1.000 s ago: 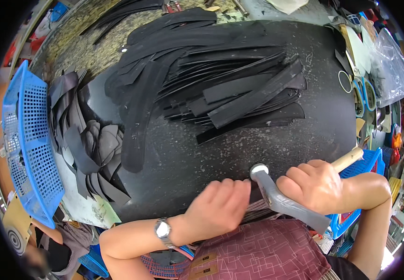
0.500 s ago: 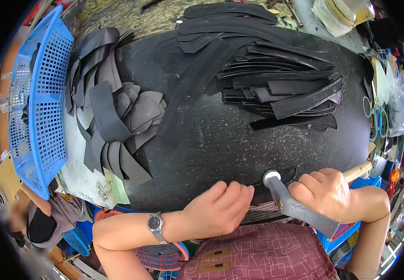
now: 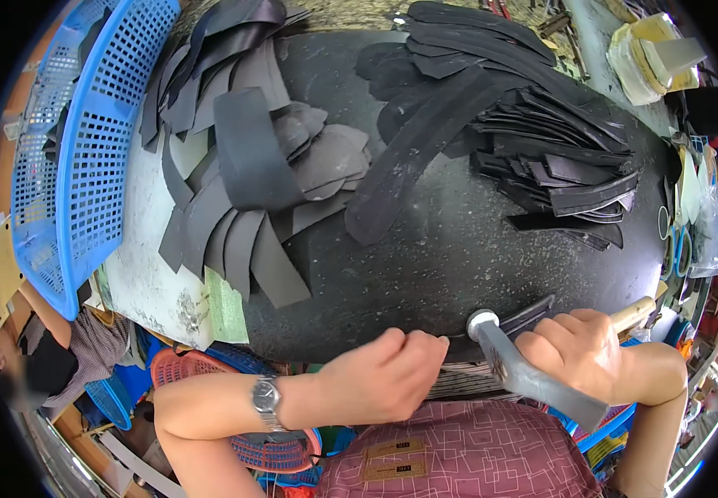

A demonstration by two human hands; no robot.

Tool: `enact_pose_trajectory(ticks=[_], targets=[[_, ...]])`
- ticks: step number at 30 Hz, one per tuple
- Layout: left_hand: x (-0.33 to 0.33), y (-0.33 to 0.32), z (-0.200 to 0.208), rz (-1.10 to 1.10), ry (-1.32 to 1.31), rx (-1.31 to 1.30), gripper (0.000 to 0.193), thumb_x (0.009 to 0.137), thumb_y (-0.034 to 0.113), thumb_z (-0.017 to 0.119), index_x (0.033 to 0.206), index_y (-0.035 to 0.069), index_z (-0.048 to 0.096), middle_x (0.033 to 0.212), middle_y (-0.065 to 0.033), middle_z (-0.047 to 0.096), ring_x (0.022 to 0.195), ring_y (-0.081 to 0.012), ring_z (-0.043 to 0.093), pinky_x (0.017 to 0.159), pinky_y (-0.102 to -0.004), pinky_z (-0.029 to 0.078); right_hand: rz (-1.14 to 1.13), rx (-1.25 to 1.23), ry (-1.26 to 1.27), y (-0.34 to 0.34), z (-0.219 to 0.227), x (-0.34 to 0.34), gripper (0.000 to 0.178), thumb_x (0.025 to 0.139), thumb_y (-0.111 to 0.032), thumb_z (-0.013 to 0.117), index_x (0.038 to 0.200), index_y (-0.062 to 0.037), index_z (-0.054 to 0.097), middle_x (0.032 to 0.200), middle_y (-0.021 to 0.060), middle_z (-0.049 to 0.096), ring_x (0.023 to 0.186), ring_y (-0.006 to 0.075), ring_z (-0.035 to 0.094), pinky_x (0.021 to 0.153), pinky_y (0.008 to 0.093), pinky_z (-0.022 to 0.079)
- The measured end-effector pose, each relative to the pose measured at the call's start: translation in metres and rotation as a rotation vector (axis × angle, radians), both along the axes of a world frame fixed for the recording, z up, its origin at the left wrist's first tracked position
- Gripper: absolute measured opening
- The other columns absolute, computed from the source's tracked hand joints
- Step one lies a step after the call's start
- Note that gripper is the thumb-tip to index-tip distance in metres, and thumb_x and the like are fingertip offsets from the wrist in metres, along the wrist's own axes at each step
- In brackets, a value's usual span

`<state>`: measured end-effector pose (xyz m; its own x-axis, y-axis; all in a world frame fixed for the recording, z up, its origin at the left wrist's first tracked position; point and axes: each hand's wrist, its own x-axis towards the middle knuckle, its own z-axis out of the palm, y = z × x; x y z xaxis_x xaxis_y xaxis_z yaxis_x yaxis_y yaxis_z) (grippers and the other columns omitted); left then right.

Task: Hammering black leather strips on a workbench as part of the shoe assembly process.

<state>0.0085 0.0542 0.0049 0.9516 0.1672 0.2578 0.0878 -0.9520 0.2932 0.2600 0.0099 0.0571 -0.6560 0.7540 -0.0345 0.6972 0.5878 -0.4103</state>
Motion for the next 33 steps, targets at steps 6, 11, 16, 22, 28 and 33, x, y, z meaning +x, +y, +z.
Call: enact_pose_trajectory(ticks=[6,11,16,22,28,33], targets=[[-0.018,0.001,0.000,-0.007,0.003,0.019,0.034,0.071,0.018,0.057,0.093,-0.006,0.065,0.094,-0.0113,0.060,0.087,-0.0216,0.051,0.069,-0.0291,0.041,0.039,-0.024,-0.022,0.004,0.001,-0.018,0.024,0.058,-0.020,0.059,0.074,-0.0069,0.046,0.059,-0.0006,0.037,0.045,0.0113,0.045,0.038,0.0257,0.035],[-0.026,-0.003,-0.001,-0.002,0.016,0.062,0.036,0.070,0.020,0.055,0.092,-0.006,0.065,0.096,-0.0128,0.060,0.088,-0.0232,0.051,0.069,-0.0306,0.041,0.126,-0.009,-0.077,0.007,0.000,-0.027,0.023,0.060,-0.019,0.059,0.075,-0.0064,0.047,0.059,-0.0005,0.038,0.046,0.0114,0.047,0.038,0.0260,0.036],[-0.032,-0.007,-0.001,0.020,0.004,0.138,0.035,0.069,0.020,0.055,0.090,-0.006,0.064,0.096,-0.0131,0.060,0.086,-0.0236,0.052,0.069,-0.0303,0.042,0.125,-0.036,-0.063,0.016,0.005,-0.041,0.022,0.063,-0.019,0.060,0.076,-0.0060,0.048,0.060,0.0001,0.041,0.047,0.0126,0.050,0.039,0.0271,0.040],[-0.038,-0.012,-0.003,0.074,-0.031,0.206,0.034,0.069,0.019,0.056,0.090,-0.006,0.062,0.090,-0.0108,0.059,0.086,-0.0224,0.054,0.069,-0.0300,0.043,0.126,-0.065,-0.021,0.015,0.004,-0.047,0.023,0.062,-0.018,0.061,0.077,-0.0062,0.049,0.060,0.0001,0.041,0.046,0.0124,0.049,0.039,0.0275,0.039],[-0.047,-0.012,-0.006,0.138,-0.085,-0.017,0.033,0.070,0.019,0.057,0.091,-0.006,0.062,0.089,-0.0104,0.059,0.087,-0.0227,0.054,0.070,-0.0304,0.043,0.106,-0.027,-0.005,0.016,0.000,-0.051,0.023,0.061,-0.018,0.060,0.078,-0.0071,0.050,0.060,-0.0004,0.040,0.045,0.0109,0.048,0.038,0.0260,0.036],[-0.052,-0.012,-0.008,0.132,-0.060,0.028,0.037,0.073,0.019,0.056,0.099,-0.007,0.062,0.089,-0.0091,0.057,0.088,-0.0231,0.053,0.070,-0.0309,0.043,0.154,-0.047,-0.025,0.017,0.004,-0.058,0.024,0.059,-0.020,0.060,0.078,-0.0069,0.051,0.058,-0.0019,0.037,0.044,0.0105,0.045,0.038,0.0249,0.034]])
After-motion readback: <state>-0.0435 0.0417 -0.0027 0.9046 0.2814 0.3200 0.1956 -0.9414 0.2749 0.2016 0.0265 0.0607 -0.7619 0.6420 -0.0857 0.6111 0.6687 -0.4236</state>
